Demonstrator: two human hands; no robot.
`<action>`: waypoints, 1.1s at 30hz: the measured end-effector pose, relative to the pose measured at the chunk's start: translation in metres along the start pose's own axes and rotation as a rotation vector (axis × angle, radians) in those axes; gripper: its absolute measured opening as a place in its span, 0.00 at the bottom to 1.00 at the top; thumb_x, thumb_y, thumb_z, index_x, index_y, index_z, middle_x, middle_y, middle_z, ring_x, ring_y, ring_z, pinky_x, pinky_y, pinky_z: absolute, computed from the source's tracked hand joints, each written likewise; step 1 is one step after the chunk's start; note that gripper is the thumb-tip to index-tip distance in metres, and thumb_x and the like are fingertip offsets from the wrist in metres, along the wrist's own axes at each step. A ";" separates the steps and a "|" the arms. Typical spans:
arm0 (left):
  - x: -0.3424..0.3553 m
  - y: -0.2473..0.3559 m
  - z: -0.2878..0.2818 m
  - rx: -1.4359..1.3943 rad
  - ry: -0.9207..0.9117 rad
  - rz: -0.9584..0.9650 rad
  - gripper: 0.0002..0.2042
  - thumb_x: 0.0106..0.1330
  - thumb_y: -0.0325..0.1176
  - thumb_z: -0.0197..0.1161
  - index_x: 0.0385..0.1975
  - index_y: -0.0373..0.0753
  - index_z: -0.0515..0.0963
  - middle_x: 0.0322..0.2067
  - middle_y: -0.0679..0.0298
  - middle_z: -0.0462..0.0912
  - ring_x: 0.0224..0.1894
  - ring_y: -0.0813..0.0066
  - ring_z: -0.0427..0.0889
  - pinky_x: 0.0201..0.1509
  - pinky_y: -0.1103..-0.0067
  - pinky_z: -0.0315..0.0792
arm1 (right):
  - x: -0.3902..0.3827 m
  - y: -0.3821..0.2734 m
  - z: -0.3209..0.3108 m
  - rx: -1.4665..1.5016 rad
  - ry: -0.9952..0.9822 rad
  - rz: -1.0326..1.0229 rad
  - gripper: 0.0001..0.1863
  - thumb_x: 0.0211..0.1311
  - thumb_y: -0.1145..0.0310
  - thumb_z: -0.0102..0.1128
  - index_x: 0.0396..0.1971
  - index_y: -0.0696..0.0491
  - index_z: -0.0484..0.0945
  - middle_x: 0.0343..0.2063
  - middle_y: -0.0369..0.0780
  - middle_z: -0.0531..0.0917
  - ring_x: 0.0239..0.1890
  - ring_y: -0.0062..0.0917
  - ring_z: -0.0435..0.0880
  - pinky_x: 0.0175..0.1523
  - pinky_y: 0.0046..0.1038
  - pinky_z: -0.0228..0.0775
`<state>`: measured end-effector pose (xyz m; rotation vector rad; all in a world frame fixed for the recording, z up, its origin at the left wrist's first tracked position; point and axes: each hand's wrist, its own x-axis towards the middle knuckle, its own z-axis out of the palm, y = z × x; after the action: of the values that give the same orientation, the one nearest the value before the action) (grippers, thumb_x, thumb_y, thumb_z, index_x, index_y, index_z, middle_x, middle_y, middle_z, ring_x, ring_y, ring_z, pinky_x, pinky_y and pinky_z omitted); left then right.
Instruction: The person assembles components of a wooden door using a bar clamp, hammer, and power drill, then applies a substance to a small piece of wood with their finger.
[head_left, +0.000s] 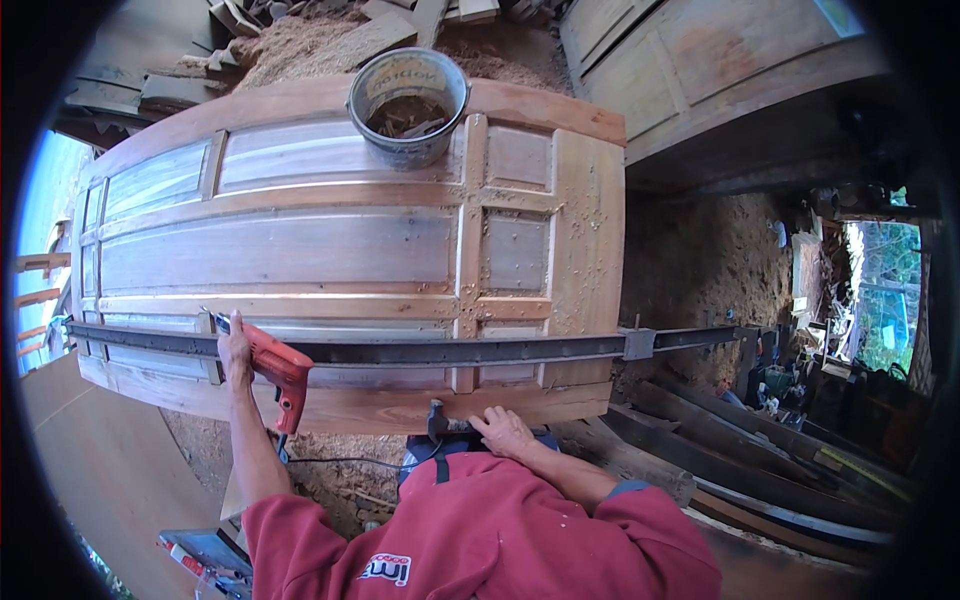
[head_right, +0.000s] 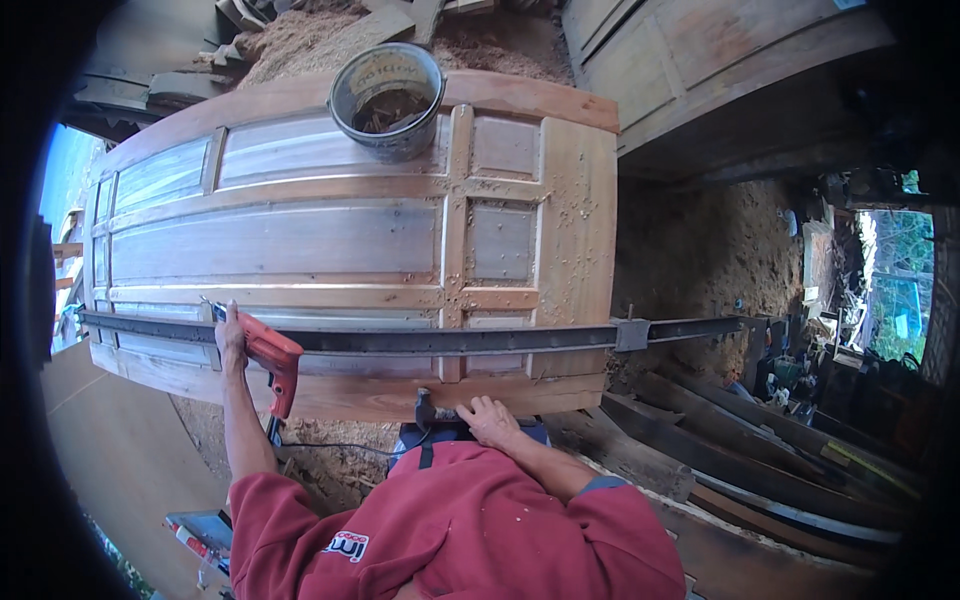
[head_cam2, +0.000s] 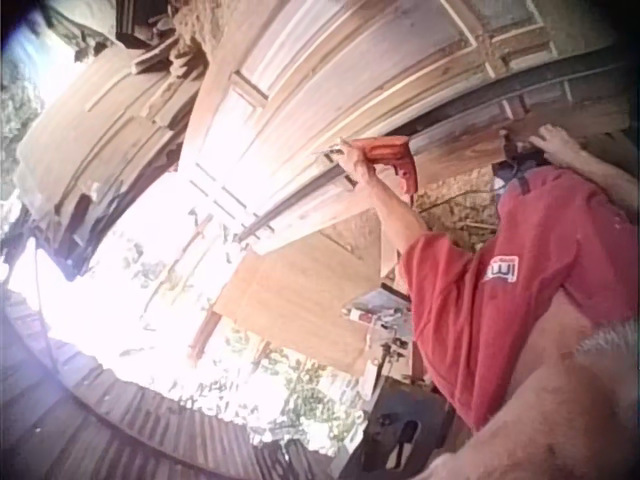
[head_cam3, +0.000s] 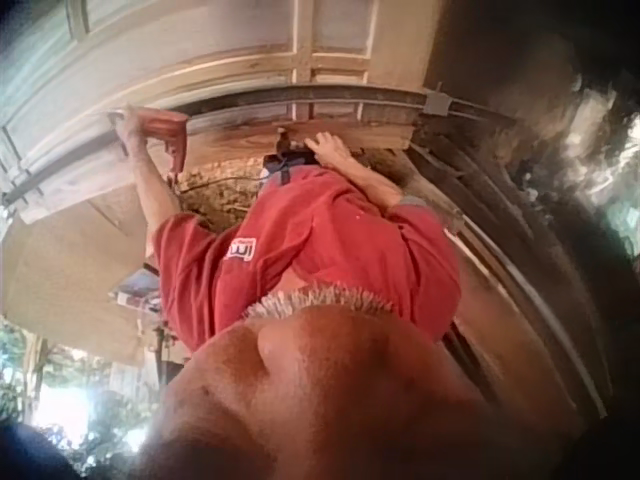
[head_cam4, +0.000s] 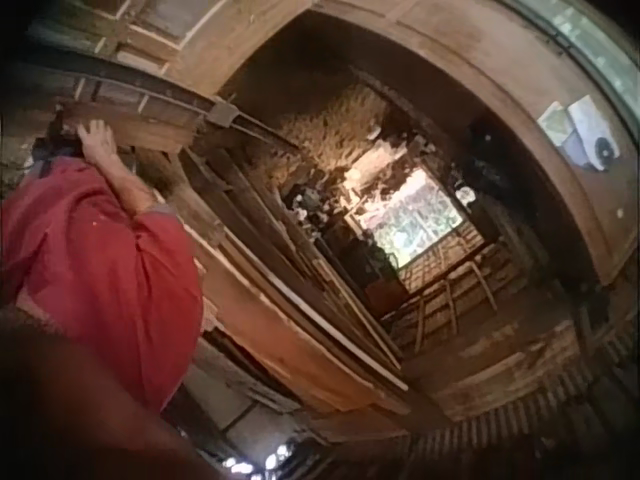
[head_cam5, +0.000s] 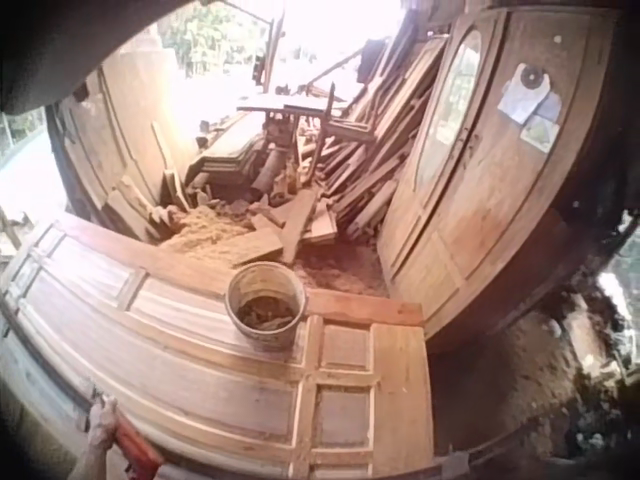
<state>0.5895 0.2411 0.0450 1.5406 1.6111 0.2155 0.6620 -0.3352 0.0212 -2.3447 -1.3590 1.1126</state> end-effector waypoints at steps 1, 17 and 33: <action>-0.006 -0.003 0.002 -0.015 -0.003 0.006 0.28 0.70 0.59 0.58 0.28 0.33 0.78 0.24 0.67 0.75 0.26 0.76 0.72 0.30 0.71 0.68 | 0.003 0.000 0.005 -0.004 -0.005 0.020 0.24 0.55 0.62 0.65 0.53 0.48 0.74 0.42 0.48 0.78 0.50 0.48 0.80 0.50 0.47 0.75; 0.021 0.048 -0.006 0.629 0.044 0.317 0.35 0.67 0.63 0.57 0.32 0.25 0.81 0.29 0.43 0.83 0.31 0.53 0.83 0.42 0.61 0.74 | 0.038 -0.032 -0.137 -0.192 0.229 -0.090 0.06 0.59 0.66 0.56 0.30 0.53 0.76 0.24 0.41 0.78 0.29 0.34 0.86 0.31 0.35 0.79; -0.028 0.093 0.064 0.377 -0.388 0.139 0.30 0.66 0.60 0.62 0.37 0.30 0.80 0.29 0.53 0.83 0.33 0.64 0.83 0.41 0.69 0.75 | 0.141 0.006 -0.194 0.463 0.685 0.268 0.16 0.60 0.65 0.66 0.47 0.54 0.80 0.34 0.49 0.83 0.38 0.47 0.83 0.44 0.43 0.73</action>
<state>0.6962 0.2093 0.0794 1.8466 1.2831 -0.3158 0.8428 -0.1886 0.0812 -2.2573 -0.4994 0.4996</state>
